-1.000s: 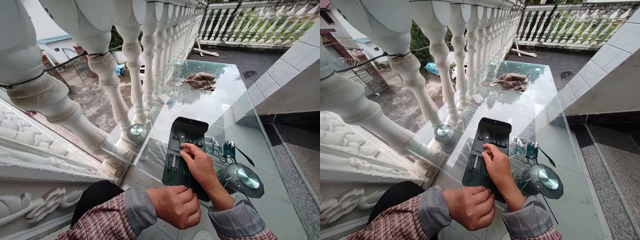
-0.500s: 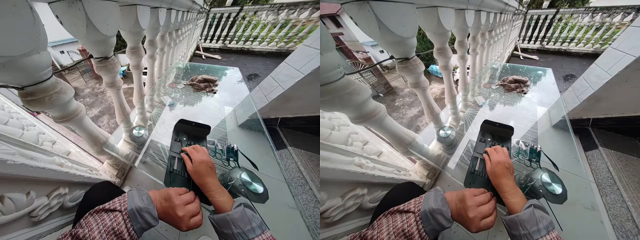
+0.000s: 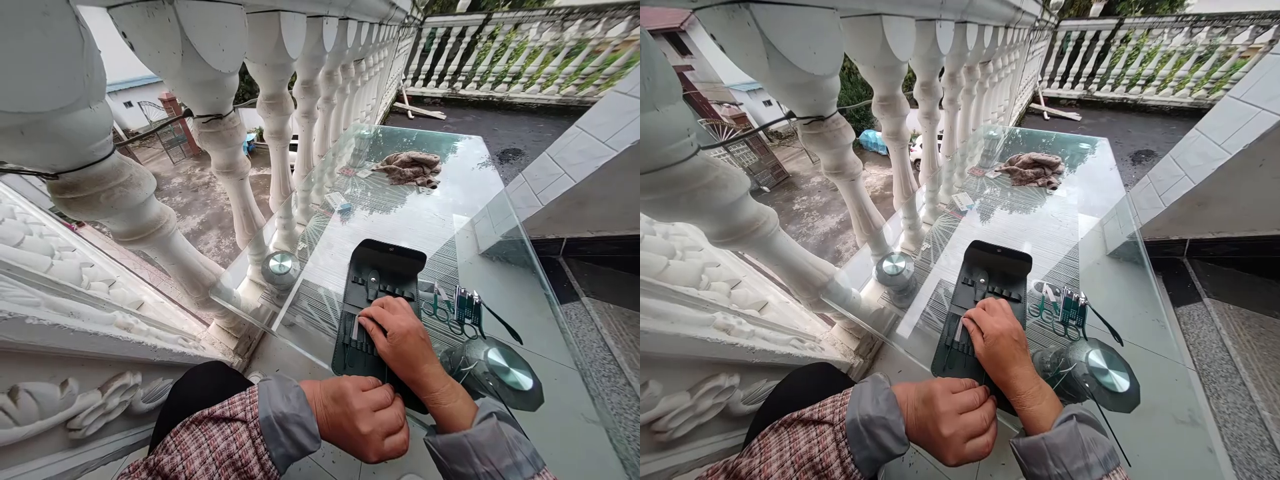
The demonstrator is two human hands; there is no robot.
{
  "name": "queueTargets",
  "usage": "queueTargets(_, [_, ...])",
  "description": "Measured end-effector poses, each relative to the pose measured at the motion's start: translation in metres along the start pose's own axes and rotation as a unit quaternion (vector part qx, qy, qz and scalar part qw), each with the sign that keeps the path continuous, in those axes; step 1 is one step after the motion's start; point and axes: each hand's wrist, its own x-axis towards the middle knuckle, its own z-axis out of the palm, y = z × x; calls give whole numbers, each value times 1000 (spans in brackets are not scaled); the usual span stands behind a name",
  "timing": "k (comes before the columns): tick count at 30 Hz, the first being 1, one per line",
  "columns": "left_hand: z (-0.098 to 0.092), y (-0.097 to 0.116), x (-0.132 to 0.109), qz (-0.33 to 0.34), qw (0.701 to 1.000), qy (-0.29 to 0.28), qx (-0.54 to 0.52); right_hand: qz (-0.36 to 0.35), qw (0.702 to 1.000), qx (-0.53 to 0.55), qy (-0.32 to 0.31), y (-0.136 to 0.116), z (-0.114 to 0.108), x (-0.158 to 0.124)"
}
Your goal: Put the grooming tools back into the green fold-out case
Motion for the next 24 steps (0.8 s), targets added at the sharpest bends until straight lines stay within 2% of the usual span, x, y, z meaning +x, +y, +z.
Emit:
queueTargets(6, [-2, 0, 0, 3, 1000, 7, 10, -36, 999, 27, 11, 4, -5, -6])
queueTargets(11, [-2, 0, 0, 6, 1000, 5, 15, -36, 995, 91, -29, 8, -9, -9])
queueTargets(17, [-4, -2, 2, 10, 1000, 17, 19, 19, 994, 101, 29, 17, -19, -10])
queueTargets(24, [-2, -1, 1, 7, 999, 22, 22, -28, 998, 56, -23, 8, -12, -14])
